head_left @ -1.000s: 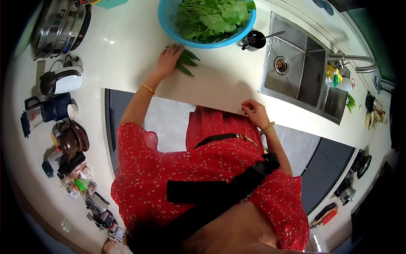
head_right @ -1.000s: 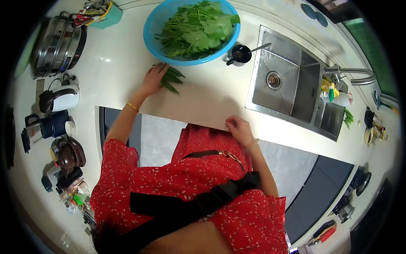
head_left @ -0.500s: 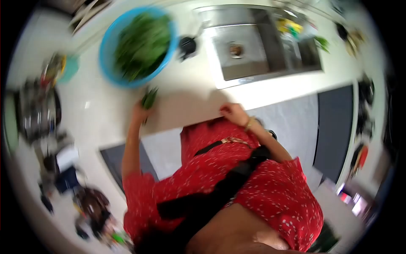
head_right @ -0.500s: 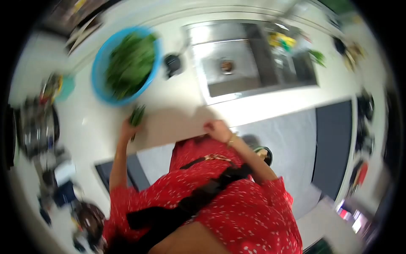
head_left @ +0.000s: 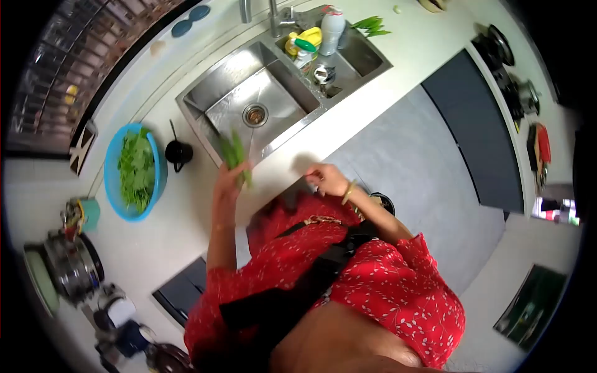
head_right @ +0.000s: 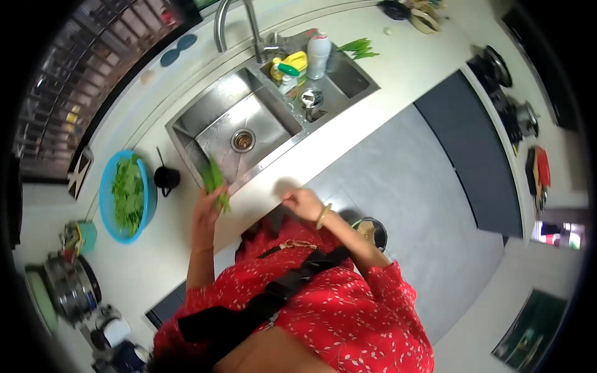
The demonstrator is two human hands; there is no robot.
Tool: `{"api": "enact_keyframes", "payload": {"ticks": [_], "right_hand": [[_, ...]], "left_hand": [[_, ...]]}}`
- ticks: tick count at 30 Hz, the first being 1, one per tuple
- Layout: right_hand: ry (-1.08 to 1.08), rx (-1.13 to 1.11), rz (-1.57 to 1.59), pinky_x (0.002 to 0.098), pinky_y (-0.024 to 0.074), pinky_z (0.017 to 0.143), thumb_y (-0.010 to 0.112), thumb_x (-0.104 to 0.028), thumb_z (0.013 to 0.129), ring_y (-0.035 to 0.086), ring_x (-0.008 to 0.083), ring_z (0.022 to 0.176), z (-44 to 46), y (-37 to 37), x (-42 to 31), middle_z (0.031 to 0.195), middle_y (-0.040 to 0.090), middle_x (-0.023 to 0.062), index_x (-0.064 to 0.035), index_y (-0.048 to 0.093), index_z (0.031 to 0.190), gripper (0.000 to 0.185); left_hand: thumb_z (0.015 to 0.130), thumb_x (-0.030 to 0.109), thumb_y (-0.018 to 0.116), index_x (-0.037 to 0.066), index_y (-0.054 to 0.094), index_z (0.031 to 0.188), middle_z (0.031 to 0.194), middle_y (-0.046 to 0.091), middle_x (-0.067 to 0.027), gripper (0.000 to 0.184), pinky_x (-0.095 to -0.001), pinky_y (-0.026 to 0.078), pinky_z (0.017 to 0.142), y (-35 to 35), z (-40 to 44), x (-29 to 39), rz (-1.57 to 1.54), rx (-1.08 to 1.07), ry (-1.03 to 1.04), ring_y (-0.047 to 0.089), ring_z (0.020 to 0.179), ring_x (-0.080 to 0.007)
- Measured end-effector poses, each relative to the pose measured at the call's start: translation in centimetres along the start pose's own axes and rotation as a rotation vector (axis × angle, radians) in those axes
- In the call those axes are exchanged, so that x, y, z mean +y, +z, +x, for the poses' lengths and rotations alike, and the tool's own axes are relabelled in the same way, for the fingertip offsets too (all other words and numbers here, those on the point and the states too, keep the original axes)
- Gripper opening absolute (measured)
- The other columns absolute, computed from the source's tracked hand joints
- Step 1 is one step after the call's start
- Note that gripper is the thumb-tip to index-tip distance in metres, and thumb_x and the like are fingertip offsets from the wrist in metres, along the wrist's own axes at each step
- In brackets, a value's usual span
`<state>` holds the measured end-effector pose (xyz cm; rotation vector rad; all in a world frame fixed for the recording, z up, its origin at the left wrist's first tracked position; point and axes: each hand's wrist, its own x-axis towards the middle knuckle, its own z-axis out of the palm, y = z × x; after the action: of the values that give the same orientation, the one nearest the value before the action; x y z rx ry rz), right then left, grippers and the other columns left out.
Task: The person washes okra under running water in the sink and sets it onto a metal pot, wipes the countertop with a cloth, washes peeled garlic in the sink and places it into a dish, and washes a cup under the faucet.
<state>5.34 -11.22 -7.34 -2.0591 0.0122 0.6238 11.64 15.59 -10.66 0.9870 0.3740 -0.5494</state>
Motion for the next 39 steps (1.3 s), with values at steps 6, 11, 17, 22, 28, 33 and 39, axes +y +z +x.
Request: {"api": "enact_keyframes", "payload": {"ticks": [6,11,17,22,28,33,39], "right_hand": [[-0.027,0.21,0.198,0.0217,0.0456,0.054,0.053,-0.003,0.079,0.055,0.0091,0.06,4.2,-3.1,0.3,0.068,0.058,0.0053,0.0018,0.054,0.082,0.006],[-0.096,0.273,0.096,0.0209,0.0451,0.054,0.053,-0.003,0.079,0.053,0.0082,0.059,7.8,-8.9,-2.9,0.067,0.057,0.0035,0.0016,0.054,0.081,0.005],[-0.266,0.355,-0.097,0.0235,0.0457,0.057,0.057,-0.004,0.076,0.056,0.0119,0.061,16.8,-16.5,-6.7,0.07,0.059,0.0071,0.001,0.055,0.086,0.011],[-0.387,0.297,-0.501,0.0326,0.0464,0.067,0.06,-0.01,0.072,0.059,0.0255,0.072,28.8,-21.7,-11.5,0.084,0.058,0.0156,0.0006,0.051,0.096,0.028],[-0.442,0.217,-1.067,0.0375,0.0356,0.091,0.058,-0.017,0.073,0.041,0.0326,0.11,42.7,-24.0,-15.2,0.124,0.036,0.0213,0.002,0.038,0.118,0.053],[-0.311,0.115,-1.457,0.038,0.033,0.095,0.044,-0.011,0.077,0.03,0.022,0.121,45.9,-23.5,-16.7,0.132,0.03,0.0094,-0.0029,0.037,0.121,0.045],[-0.362,0.207,-1.391,0.0412,0.0388,0.086,0.044,-0.009,0.076,0.04,0.0242,0.112,44.3,-23.6,-15.3,0.121,0.041,0.0106,-0.0045,0.046,0.108,0.033]], "left_hand": [[0.074,0.006,0.059,-0.001,0.047,0.108,0.09,0.054,-0.0069,0.037,-0.0259,0.046,0.067,0.5,7.3,6.0,-0.184,-0.22,0.046,0.054,0.078,-0.016],[0.072,0.003,0.057,0.0,0.048,0.107,0.093,0.054,-0.0085,0.036,-0.0285,0.045,0.073,3.5,9.5,9.4,-0.312,-0.308,0.167,0.053,0.082,-0.018],[0.073,0.007,0.053,-0.007,0.047,0.101,0.089,0.055,-0.0132,0.033,-0.0307,0.047,0.071,4.7,16.6,11.3,-0.463,-0.265,0.105,0.055,0.078,-0.0212],[0.074,0.009,0.054,-0.008,0.048,0.1,0.088,0.055,-0.0126,0.032,-0.0279,0.049,0.067,4.7,21.5,13.4,-0.581,-0.159,0.188,0.056,0.077,-0.02],[0.076,0.011,0.055,-0.008,0.051,0.095,0.086,0.057,-0.0126,0.027,-0.0253,0.05,0.06,5.0,22.1,16.8,-0.571,-0.003,0.214,0.058,0.073,-0.0179],[0.077,0.01,0.053,-0.007,0.051,0.092,0.085,0.057,-0.0127,0.023,-0.0277,0.05,0.066,3.9,22.2,18.1,-0.641,0.006,0.198,0.058,0.076,-0.019],[0.073,0.005,0.049,-0.008,0.048,0.091,0.082,0.055,-0.0146,0.022,-0.0302,0.05,0.07,3.5,22.8,18.2,-0.722,0.047,0.194,0.057,0.074,-0.0234]]}}
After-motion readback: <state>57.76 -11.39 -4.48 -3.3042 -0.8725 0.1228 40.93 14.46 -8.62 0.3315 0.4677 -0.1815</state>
